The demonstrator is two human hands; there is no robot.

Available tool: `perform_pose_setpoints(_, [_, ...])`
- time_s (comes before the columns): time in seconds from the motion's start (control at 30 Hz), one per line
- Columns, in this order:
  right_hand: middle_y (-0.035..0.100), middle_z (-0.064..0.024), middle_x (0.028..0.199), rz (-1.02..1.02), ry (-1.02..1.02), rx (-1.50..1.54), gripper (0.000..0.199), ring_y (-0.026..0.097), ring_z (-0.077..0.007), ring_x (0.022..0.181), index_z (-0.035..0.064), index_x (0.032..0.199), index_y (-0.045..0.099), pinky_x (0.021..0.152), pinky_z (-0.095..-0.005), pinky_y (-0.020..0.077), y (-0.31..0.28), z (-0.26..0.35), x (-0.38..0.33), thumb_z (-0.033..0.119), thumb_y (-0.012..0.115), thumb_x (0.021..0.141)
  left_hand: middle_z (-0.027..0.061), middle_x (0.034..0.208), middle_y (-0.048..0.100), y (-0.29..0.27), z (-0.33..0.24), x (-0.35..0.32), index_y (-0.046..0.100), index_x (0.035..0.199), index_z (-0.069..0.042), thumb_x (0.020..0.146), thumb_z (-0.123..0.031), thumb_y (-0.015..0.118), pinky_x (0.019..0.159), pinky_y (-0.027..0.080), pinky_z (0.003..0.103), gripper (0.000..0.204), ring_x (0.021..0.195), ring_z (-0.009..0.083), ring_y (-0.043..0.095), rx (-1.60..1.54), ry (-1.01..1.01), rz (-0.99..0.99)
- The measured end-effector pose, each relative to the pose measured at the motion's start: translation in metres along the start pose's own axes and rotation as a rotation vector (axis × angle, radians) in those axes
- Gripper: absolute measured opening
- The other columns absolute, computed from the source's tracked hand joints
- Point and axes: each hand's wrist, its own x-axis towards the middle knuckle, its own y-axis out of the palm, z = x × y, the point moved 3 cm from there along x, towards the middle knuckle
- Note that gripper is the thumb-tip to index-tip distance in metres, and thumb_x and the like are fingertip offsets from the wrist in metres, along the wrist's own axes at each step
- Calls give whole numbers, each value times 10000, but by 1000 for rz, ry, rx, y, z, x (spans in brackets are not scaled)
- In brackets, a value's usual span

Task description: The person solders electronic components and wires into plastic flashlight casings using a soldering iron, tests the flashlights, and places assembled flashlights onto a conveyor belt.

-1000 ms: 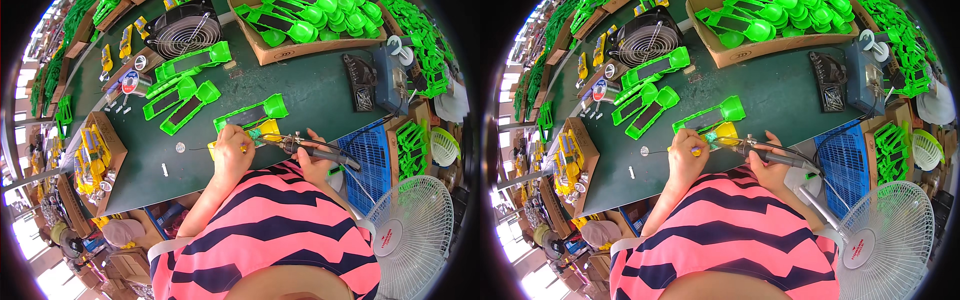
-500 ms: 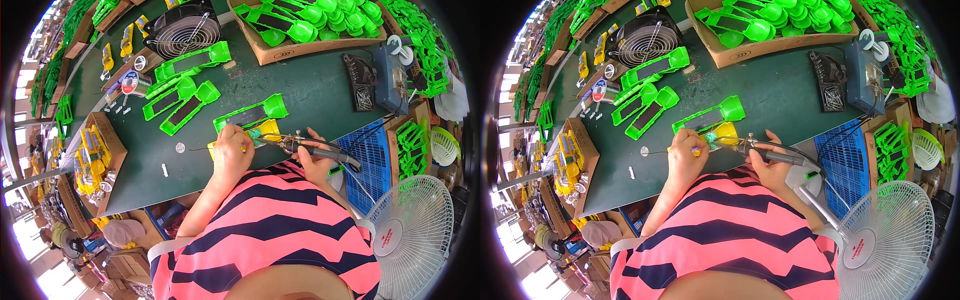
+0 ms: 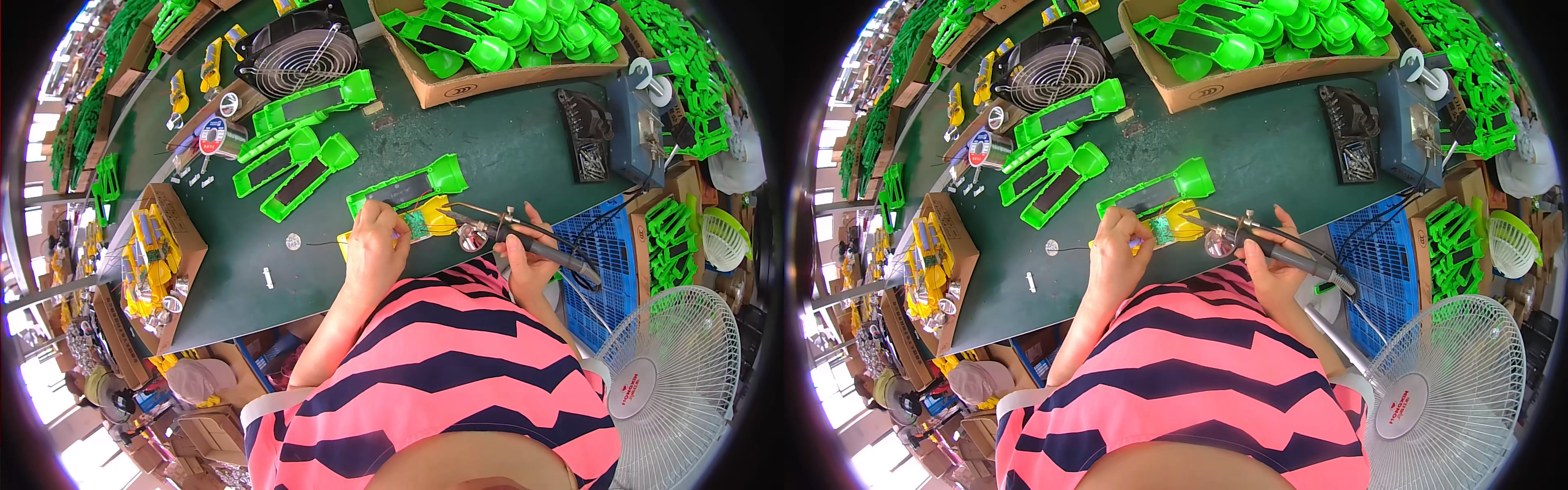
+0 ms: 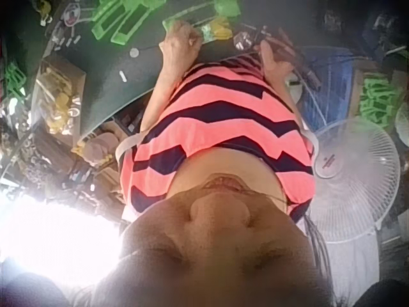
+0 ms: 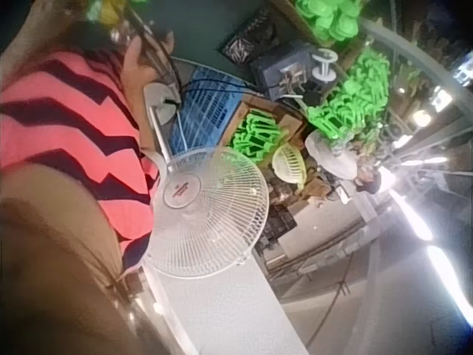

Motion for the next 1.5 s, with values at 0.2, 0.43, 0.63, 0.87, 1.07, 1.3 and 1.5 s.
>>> perform_pose_setpoints(0.2, [463, -254, 1127, 57, -136, -168, 176, 624, -153, 595, -79, 904, 521, 530, -179, 506, -7, -9, 1, -26, 559, 741, 101, 805, 503, -2, 2, 0, 532, 693, -17, 627, 29, 627, 637, 447, 325, 124, 741, 260, 530, 35, 10, 22])
perform_pose_setpoints(0.43, [571, -132, 804, 59, -146, -161, 176, 613, -120, 608, -39, 897, 526, 840, -357, 362, 1, 0, 2, -10, 577, 732, 77, 668, 486, -24, -11, -15, 503, 609, -37, 639, -133, 712, 499, 420, 311, 232, 577, 227, 513, 161, 98, -35])
perform_pose_setpoints(0.63, [623, -60, 592, 117, -177, -189, 150, 608, -104, 642, -14, 859, 553, 1004, -452, 210, 7, 9, 6, 29, 606, 725, 40, 716, 585, -78, -9, -22, 616, 711, -100, 676, -119, 636, 518, 443, 278, 44, 600, 158, 562, 579, 12, -120])
perform_pose_setpoints(0.87, [626, -48, 586, 135, -77, -206, 128, 602, -95, 636, -11, 834, 567, 999, -440, 219, 10, 4, 5, 43, 610, 727, 52, 792, 568, -20, -8, -26, 639, 842, -71, 610, -11, 619, 564, 452, 292, 241, 657, 196, 559, 257, 369, -127])
perform_pose_setpoints(1.07, [620, -42, 571, 146, -83, -235, 120, 598, -87, 620, -6, 824, 566, 999, -431, 227, 8, 3, 5, 40, 610, 723, 35, 700, 506, -8, -14, -20, 623, 790, -56, 598, -20, 632, 530, 435, 303, 195, 594, 188, 523, 279, 352, -112])
perform_pose_setpoints(1.3, [610, -35, 550, 154, -94, -218, 121, 589, -86, 604, 0, 822, 569, 996, -430, 235, 11, 5, 7, 32, 612, 713, 19, 703, 505, -6, -14, -18, 642, 823, -97, 610, -46, 654, 498, 429, 288, 220, 584, 173, 528, 394, 386, -21])
perform_pose_setpoints(1.5, [608, -28, 573, 92, 25, -175, 119, 547, -102, 641, 13, 801, 579, 986, -428, 264, 10, -2, 5, 12, 614, 688, 16, 698, 497, -7, -15, -17, 642, 823, -107, 614, -53, 654, 487, 422, 280, 215, 583, 164, 529, 411, 399, 0])
